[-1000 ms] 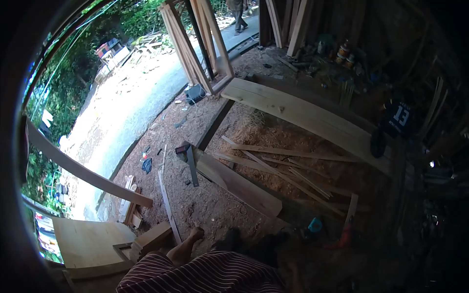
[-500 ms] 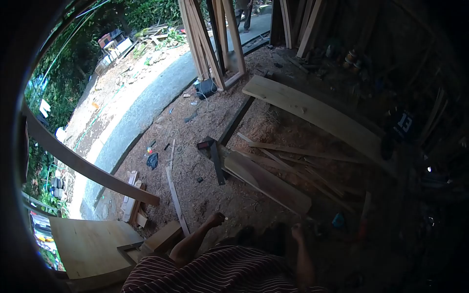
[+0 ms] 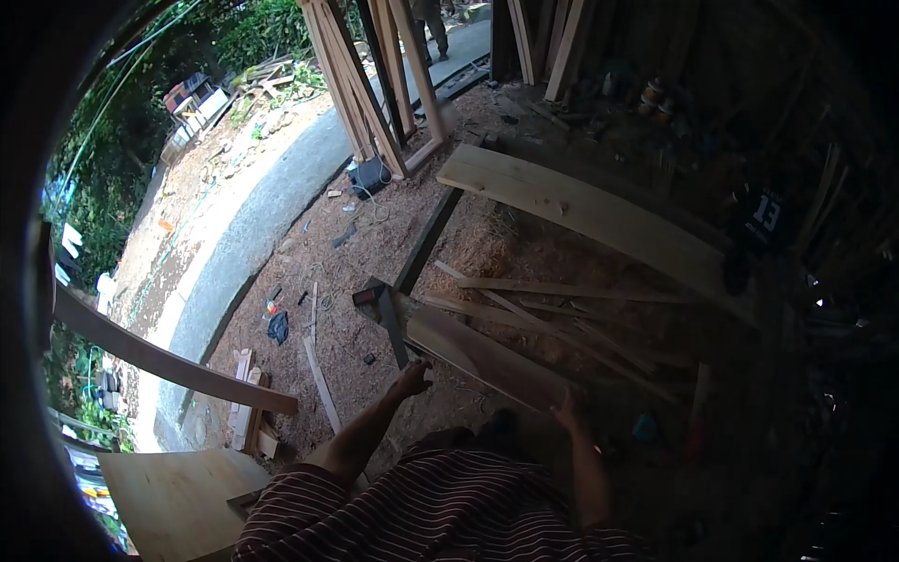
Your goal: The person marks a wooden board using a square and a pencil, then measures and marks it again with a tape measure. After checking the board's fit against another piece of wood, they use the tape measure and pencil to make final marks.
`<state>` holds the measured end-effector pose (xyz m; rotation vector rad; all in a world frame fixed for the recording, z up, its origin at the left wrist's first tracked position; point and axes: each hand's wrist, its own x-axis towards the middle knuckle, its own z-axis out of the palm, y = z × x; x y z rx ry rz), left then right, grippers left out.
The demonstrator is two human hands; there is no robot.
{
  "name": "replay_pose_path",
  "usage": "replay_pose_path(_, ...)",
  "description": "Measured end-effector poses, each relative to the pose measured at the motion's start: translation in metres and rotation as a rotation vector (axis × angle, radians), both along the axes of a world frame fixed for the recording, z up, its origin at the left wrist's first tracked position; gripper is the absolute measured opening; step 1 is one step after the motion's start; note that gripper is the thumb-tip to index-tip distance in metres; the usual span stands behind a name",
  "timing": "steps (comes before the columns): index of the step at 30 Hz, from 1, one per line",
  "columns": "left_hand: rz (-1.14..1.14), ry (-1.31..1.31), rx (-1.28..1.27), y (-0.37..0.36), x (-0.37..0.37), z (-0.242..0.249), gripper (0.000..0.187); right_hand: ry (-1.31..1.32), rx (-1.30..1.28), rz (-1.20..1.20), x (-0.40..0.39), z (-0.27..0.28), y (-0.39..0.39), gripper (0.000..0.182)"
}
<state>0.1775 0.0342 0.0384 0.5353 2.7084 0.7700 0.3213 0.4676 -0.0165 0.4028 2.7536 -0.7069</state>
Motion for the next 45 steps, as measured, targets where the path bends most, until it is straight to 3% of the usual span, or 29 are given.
replay_pose_path(4, -0.101, 0.037, -0.246, 0.017, -0.035, 0.032, 0.066, -0.066, -0.021, 0.043, -0.03, 0.019, -0.008, 0.092)
replay_pose_path(5, -0.135, -0.006, -0.277, 0.02, -0.044, 0.028, 0.08, -0.078, 0.012, 0.077, -0.031, 0.02, -0.01, 0.095)
replay_pose_path(8, -0.26, 0.048, -0.344, 0.04, -0.057, 0.053, 0.087, -0.19, 0.061, 0.124, -0.037, 0.046, -0.023, 0.103)
replay_pose_path(9, -0.339, 0.009, -0.402, 0.044, -0.065, 0.044, 0.1, -0.278, 0.08, 0.14, -0.04, 0.053, -0.027, 0.108)
replay_pose_path(10, -0.351, 0.003, -0.401, 0.046, -0.071, 0.035, 0.1, -0.287, 0.078, 0.131, -0.045, 0.059, -0.033, 0.108)
replay_pose_path(13, -0.633, 0.169, -0.586, 0.065, -0.081, 0.02, 0.12, -0.338, 0.101, 0.123, -0.05, 0.064, -0.051, 0.114)
replay_pose_path(16, -0.77, 0.236, -0.502, 0.089, -0.09, 0.013, 0.123, -0.459, 0.218, 0.121, -0.053, 0.071, -0.061, 0.114)
replay_pose_path(18, -0.861, 0.198, -0.485, 0.106, -0.099, 0.002, 0.125, -0.378, 0.084, -0.235, -0.048, 0.047, -0.056, 0.114)
replay_pose_path(19, -0.848, 0.182, -0.381, 0.112, -0.102, -0.004, 0.125, -0.405, 0.082, -0.263, -0.043, 0.036, -0.049, 0.114)
replay_pose_path(21, -0.887, 0.239, -0.312, 0.12, -0.101, -0.024, 0.127, -0.382, -0.366, -0.723, -0.026, 0.007, -0.032, 0.113)
replay_pose_path(22, -0.92, 0.236, -0.305, 0.127, -0.106, -0.024, 0.127, -0.386, -0.369, -0.756, -0.012, -0.018, -0.025, 0.113)
replay_pose_path(24, -1.125, 0.214, -0.491, 0.143, -0.112, -0.02, 0.13, -0.157, -0.305, -0.607, 0.02, -0.052, -0.019, 0.113)
replay_pose_path(25, -1.154, 0.208, -0.489, 0.149, -0.109, -0.022, 0.13, -0.166, -0.311, -0.635, 0.03, -0.058, -0.02, 0.113)
replay_pose_path(27, -1.176, 0.146, -0.36, 0.162, -0.106, -0.034, 0.134, -0.194, -0.085, -0.503, 0.015, -0.036, -0.022, 0.12)
replay_pose_path(28, -1.199, 0.147, -0.361, 0.171, -0.097, -0.035, 0.134, -0.195, -0.09, -0.526, 0.004, -0.006, -0.022, 0.12)
replay_pose_path(30, -1.191, 0.219, -0.367, 0.191, -0.071, -0.034, 0.132, -0.324, 0.017, -0.199, -0.017, 0.057, -0.017, 0.129)
replay_pose_path(33, -1.197, 0.233, -0.412, 0.223, -0.044, -0.02, 0.129, -0.184, 0.079, -0.04, 0.0, 0.054, -0.008, 0.136)
replay_pose_path(38, -1.063, 0.319, -0.411, 0.242, -0.01, -0.05, 0.126, -0.226, 0.16, 0.025, 0.006, 0.034, -0.004, 0.134)
replay_pose_path(40, -1.032, 0.39, -0.461, 0.245, -0.007, -0.04, 0.126, -0.211, 0.164, 0.032, 0.01, 0.033, -0.003, 0.134)
replay_pose_path(42, -1.088, 0.212, -0.581, 0.255, -0.015, -0.015, 0.126, -0.24, 0.075, 0.02, 0.003, 0.048, 0.003, 0.131)
replay_pose_path(45, -1.044, 0.202, -0.427, 0.253, -0.032, 0.007, 0.133, -0.115, 0.012, 0.034, -0.007, 0.057, 0.017, 0.129)
